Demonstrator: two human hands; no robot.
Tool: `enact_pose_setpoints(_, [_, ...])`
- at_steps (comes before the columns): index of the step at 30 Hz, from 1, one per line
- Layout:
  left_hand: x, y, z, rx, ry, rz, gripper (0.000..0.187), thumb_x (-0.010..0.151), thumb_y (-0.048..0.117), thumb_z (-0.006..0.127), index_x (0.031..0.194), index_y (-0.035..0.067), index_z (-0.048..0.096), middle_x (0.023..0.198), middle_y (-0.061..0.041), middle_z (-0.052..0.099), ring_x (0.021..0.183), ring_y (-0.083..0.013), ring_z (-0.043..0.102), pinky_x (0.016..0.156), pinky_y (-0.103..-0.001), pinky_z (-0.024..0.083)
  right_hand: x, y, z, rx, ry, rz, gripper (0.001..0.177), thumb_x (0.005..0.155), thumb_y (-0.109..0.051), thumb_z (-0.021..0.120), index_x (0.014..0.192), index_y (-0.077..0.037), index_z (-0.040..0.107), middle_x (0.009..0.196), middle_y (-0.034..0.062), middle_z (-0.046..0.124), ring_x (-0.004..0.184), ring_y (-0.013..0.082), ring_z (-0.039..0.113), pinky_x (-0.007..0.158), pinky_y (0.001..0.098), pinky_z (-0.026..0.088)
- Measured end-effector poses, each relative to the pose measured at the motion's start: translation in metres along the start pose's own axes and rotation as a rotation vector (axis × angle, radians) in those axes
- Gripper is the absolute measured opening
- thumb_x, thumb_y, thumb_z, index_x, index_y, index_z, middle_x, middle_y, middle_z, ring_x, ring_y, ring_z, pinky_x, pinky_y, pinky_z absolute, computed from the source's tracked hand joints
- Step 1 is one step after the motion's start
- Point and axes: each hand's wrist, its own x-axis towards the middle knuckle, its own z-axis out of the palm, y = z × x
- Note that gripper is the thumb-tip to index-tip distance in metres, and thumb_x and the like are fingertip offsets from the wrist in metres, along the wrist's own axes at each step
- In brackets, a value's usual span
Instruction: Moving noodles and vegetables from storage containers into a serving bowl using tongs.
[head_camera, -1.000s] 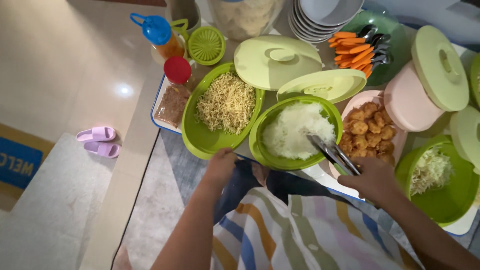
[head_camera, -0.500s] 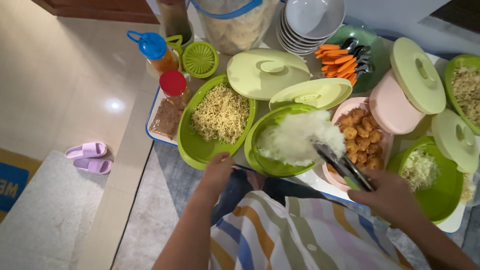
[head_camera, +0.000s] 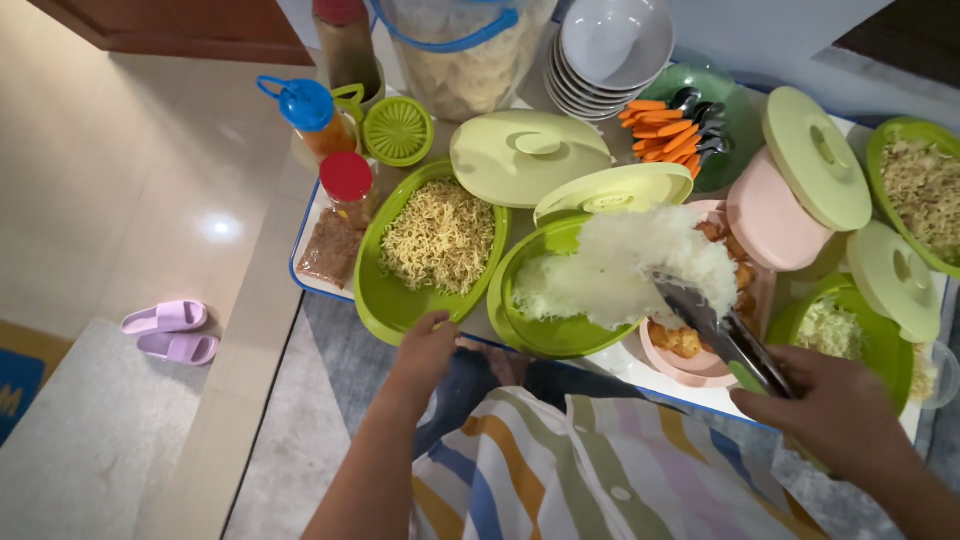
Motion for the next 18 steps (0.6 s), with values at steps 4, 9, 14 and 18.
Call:
enact_pose_setpoints(4, [0.004,-0.002,0.001,0.075,0.014,0.178,0.047,0.088,0.025,0.060,0.130,0.005,0.067,0.090,-0.006,0.073,0.079,-0.0162,0.066,0.070,-0.030,0.052,0.004,0.026,0.000,0.013,-0.008,-0.070,0.051,0.078,-0.024,0.092,0.122,-0.003,0.078,0.063,0.0091,0.063,0.047,0.0156,0.053,0.040,0.0352,0.046])
enact_pose_setpoints(9, [0.018,-0.005,0.011,-0.145,-0.159,0.230,0.045,0.088,0.019,0.060,0.127,-0.004,0.068,0.085,-0.010,0.071,0.074,-0.0206,0.067,0.067,-0.033,0.052,-0.015,0.015,-0.011,-0.035,0.001,-0.030,0.045,0.081,-0.024,0.093,0.115,-0.002,0.074,0.065,0.0123,0.061,0.049,0.0154,0.054,0.042,0.0347,0.046])
enact_pose_setpoints(14, [-0.014,0.032,0.024,0.263,-0.131,0.460,0.054,0.082,0.016,0.064,0.135,0.010,0.063,0.089,-0.013,0.071,0.078,-0.0245,0.067,0.070,-0.039,0.055,-0.012,0.020,-0.009,0.025,0.051,-0.107,0.047,0.076,-0.022,0.092,0.115,-0.002,0.077,0.059,0.0084,0.061,0.048,0.0125,0.049,0.040,0.0338,0.043])
enact_pose_setpoints(18, [-0.007,0.035,0.046,0.222,-0.157,0.612,0.049,0.083,0.018,0.068,0.131,0.011,0.065,0.108,-0.015,0.074,0.098,-0.0250,0.073,0.086,-0.038,0.056,-0.015,0.019,-0.002,0.193,0.032,-0.123,0.045,0.077,-0.019,0.091,0.116,-0.003,0.074,0.064,0.0059,0.057,0.050,0.0124,0.045,0.039,0.0351,0.039])
